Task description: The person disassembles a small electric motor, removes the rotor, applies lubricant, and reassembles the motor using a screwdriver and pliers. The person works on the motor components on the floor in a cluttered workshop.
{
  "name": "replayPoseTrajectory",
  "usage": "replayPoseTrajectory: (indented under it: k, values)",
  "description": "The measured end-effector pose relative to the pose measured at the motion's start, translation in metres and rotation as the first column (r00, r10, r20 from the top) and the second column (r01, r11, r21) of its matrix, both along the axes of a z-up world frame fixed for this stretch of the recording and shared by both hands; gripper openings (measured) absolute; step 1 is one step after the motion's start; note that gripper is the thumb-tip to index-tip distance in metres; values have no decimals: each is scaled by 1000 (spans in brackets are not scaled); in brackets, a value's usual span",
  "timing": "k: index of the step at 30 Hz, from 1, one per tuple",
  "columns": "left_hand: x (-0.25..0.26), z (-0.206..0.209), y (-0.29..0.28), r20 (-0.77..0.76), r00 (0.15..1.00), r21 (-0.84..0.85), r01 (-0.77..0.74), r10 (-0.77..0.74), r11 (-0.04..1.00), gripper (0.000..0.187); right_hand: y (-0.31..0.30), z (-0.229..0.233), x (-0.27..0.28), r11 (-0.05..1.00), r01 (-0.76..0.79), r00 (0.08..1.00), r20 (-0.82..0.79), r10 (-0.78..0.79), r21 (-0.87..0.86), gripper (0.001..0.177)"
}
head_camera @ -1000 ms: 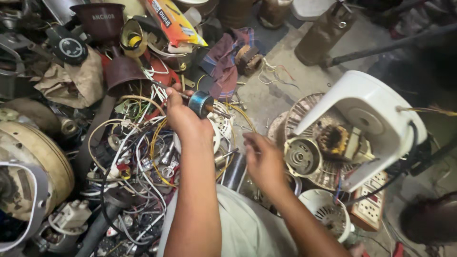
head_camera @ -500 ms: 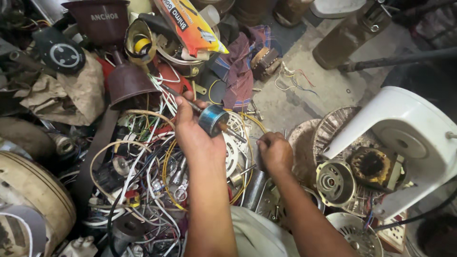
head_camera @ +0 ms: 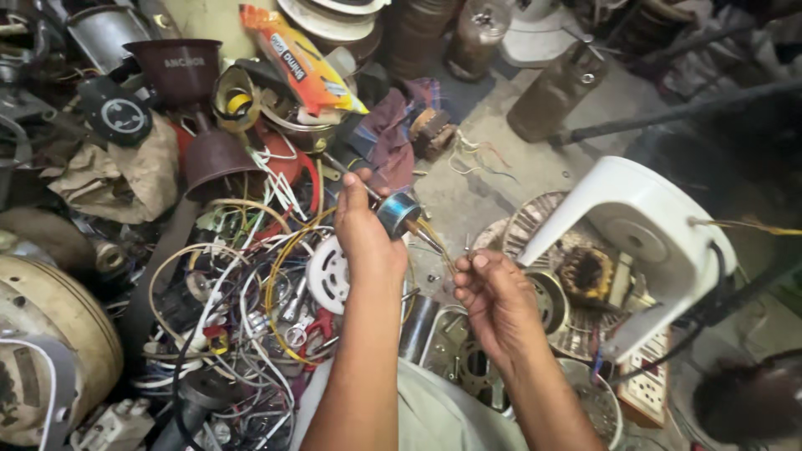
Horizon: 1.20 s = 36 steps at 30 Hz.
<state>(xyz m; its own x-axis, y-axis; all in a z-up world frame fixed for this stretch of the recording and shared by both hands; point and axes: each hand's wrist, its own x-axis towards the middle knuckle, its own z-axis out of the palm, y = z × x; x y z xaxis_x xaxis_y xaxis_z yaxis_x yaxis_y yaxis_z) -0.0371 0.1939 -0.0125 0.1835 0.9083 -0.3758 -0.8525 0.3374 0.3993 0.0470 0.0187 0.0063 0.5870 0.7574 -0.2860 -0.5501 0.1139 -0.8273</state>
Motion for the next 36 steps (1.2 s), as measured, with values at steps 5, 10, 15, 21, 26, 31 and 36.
replayPoseTrajectory:
  k: [5,10,15,21,26,31,36]
  values:
    - [21,-1,-23,-34,999,23,38,-37,999,26,-19,11,2,999,44,999,17,-44,16,6]
    - [28,5,-31,-56,998,125,26,-20,992,25,-15,19,0,995,91,993,68,-93,30,13]
    - [27,6,-27,-99,995,178,12,6,984,25,-8,23,-1,988,129,988,100,-120,-86,26]
    - [27,8,-25,-211,975,257,-17,74,966,28,-3,25,-13,977,119,947,315,-58,-179,30]
    - [23,16,-28,-354,924,343,-19,148,939,31,-1,30,-19,977,106,967,250,-58,-183,32]
    - [18,25,-32,-452,862,441,-7,229,897,32,-1,26,-15,985,101,993,77,-91,-142,31]
    - [17,31,-40,-500,843,458,63,198,887,29,4,22,-12,982,117,993,46,-111,-148,28]
